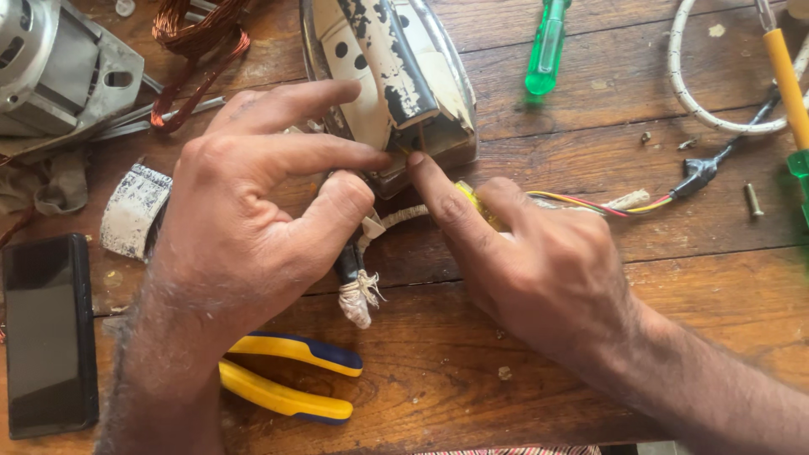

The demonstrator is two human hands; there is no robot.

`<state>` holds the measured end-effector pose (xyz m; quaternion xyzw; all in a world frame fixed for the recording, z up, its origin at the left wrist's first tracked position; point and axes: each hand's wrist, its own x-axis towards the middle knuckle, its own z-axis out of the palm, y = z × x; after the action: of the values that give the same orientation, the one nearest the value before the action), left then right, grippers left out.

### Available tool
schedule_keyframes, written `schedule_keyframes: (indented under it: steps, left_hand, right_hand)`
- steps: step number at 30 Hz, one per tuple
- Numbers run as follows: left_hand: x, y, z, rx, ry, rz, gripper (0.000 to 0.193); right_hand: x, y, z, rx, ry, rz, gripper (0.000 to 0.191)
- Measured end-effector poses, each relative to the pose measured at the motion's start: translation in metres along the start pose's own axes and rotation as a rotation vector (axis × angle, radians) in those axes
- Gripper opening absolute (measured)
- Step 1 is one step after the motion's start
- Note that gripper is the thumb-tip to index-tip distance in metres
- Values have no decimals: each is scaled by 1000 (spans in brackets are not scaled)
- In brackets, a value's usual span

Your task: The person uses a screwdriver to pry open the casing of a disassembled electric iron, removes a plastic internal component, and manipulates the exposed wires. The person then handles a small metal screw and continues to adjust the internal parts of the iron.

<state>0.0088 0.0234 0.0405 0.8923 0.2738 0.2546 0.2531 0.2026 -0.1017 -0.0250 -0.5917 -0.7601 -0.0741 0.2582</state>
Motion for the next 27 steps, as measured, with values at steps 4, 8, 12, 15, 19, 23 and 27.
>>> schedule_keyframes:
  steps: [4, 8, 12, 15, 19, 23, 27]
  left_hand:
    - [1, 0, 0, -8, 2, 6, 25]
    - [2, 3, -1, -77, -2, -34, 23]
    - [3, 9, -6, -96, -7, -86, 24]
    - [3, 11, -8, -58, -13, -76, 25]
    - [1, 9, -8, -52, -6, -94, 27]
    - [-1, 2, -7, -107, -4, -121, 23]
    - [-5, 0, -7, -53, 2, -79, 15]
  right_hand:
    - [0, 3, -2, 57, -9, 5, 48]
    - [-1, 9, -9, 75, 5, 17, 48]
    - [-3, 8, -16, 82, 5, 50, 46]
    - [-2, 9, -17, 123, 21, 48, 44]
    - [-1, 11, -18, 140, 12, 51, 43]
    - [-1, 12, -16, 168, 29, 47, 40]
    - [-1, 14, -14, 210, 68, 25, 32]
